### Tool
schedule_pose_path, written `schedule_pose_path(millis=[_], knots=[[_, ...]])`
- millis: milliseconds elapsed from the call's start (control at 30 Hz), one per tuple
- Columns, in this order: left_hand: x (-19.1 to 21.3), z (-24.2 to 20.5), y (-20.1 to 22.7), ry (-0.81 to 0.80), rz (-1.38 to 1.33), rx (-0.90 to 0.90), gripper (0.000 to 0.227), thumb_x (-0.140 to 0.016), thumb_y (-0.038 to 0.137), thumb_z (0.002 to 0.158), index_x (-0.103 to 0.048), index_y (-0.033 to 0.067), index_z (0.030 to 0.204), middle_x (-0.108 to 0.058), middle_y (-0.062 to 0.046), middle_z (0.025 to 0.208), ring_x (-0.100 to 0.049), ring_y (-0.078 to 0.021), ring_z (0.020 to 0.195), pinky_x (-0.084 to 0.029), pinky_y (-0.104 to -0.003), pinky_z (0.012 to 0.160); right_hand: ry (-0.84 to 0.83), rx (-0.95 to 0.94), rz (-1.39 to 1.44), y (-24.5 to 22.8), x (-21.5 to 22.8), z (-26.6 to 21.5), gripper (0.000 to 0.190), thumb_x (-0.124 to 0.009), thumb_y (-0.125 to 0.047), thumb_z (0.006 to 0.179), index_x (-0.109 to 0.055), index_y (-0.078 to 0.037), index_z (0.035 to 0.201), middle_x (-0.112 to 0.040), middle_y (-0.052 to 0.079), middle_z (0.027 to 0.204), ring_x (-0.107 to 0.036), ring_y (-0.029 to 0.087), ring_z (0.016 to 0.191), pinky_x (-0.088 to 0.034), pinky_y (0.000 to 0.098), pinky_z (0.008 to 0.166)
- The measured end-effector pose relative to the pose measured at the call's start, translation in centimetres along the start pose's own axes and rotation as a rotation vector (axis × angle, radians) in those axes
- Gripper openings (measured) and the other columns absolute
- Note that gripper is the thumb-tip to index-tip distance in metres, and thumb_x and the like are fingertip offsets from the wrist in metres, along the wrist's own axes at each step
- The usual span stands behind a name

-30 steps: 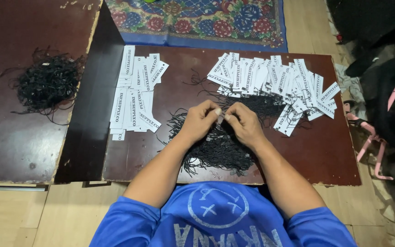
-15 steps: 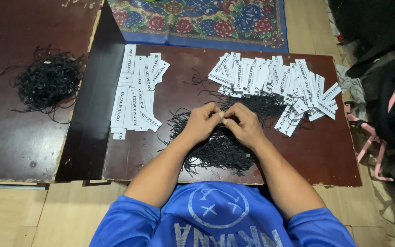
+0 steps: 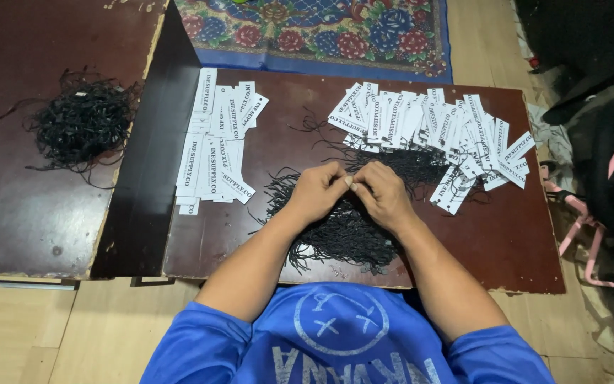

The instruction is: Attaching thin black strings to paper labels/tags by threading them through pre-punched holes.

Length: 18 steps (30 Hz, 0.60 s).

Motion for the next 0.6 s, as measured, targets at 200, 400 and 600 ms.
schedule_pose_path(millis=[200,400,600], knots=[[4.7,1.3,0.5,0.472,0.538,-0.110,0.006,-0.071,0.021,0.090,-0.071,0.0155,0.093,-0.066,-0.005,0.081,-0.066,-0.0268,0.084,-0.054,-0.037,0.077,0.024,-0.047,0.056,1.1,-0.4,-0.7,0.014,-0.067,-0.017,0.101,-0.068,-0.013,0.088,-0.063,0.007,0.075,-0.064,0.030,0.074,-0.051,0.0393,0.073],[8.2,2.3,-1.9,0.326,0.792,0.291,0.027,-0.073,0.017,0.089,-0.069,0.0022,0.111,-0.061,-0.015,0.105,-0.059,-0.0371,0.105,-0.048,-0.051,0.085,0.010,-0.039,0.038,2.3,-1.3,-1.3,0.015,-0.068,-0.020,0.100,-0.068,-0.013,0.087,-0.064,0.007,0.074,-0.065,0.030,0.075,-0.052,0.0398,0.074],[12.1,2.4,-4.8,0.515,1.076,0.158,0.033,-0.083,0.023,0.081,-0.070,0.0036,0.103,-0.062,-0.018,0.107,-0.057,-0.0393,0.103,-0.046,-0.052,0.080,0.014,-0.047,0.036,1.3,-0.6,-0.8,0.015,-0.069,-0.021,0.101,-0.068,-0.012,0.088,-0.063,0.008,0.075,-0.065,0.030,0.076,-0.052,0.0399,0.075]])
Point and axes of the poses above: each hand's wrist, its own z-axis towards the middle knuckle, its own x-axis out of the back of the hand, y = z × x, the point moved 4 cm from there along z, towards the middle knuckle
